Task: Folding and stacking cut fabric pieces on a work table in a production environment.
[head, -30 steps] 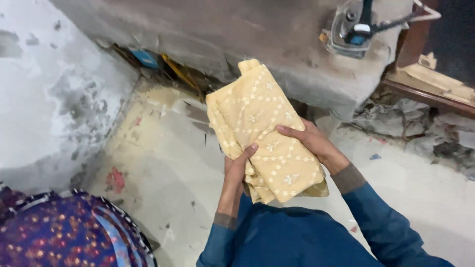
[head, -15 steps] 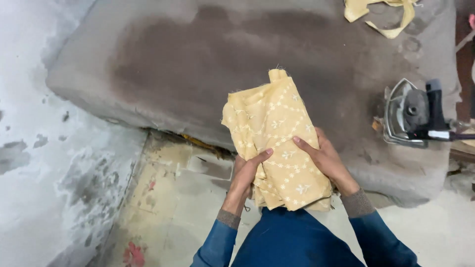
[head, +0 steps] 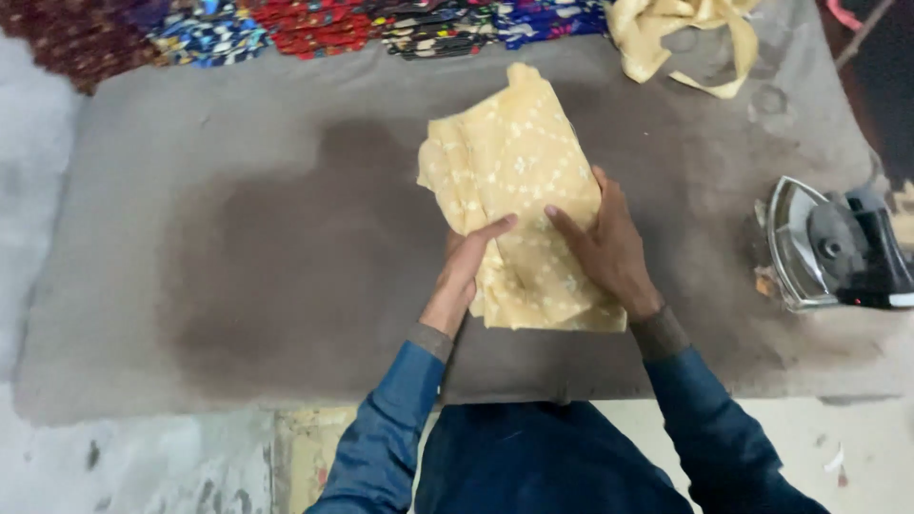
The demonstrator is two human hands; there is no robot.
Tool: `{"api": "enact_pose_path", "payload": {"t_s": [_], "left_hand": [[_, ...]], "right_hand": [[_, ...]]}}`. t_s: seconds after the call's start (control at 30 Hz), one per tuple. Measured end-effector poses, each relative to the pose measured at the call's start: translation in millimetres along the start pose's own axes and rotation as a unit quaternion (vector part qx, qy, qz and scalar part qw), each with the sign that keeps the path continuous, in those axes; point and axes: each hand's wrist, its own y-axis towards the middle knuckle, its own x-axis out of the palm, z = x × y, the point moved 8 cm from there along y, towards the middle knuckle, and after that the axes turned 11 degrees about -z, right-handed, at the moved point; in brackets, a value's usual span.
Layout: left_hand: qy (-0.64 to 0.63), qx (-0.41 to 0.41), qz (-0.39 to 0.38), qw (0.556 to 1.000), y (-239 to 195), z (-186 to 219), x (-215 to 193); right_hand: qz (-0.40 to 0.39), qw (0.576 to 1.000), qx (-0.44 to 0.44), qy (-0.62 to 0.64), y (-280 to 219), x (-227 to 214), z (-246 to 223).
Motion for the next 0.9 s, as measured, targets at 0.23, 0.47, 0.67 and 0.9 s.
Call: {"api": "enact_pose_path", "payload": {"t_s": [0.23, 0.47, 0.67, 0.9], "left_hand": [[0.066, -0.011, -0.093, 0.993, 86, 50, 13], [0.119, -0.069, -0.13, 0.982, 190, 34, 0], [0.115, -0.057, -0.058, 0.99, 259, -6, -46], [0.266, -0.062, -0.087, 0.958, 244, -5, -34]], "right_hand": [[0.072, 0.997, 0.005, -0.015, 63, -13, -30], [0.128, 0.987, 0.029, -0.098, 166, -16, 30], [0.123, 0.976, 0.056, -0.17, 200, 29, 93], [0.096, 0.964, 0.089, -0.231, 200, 59, 92]]}}
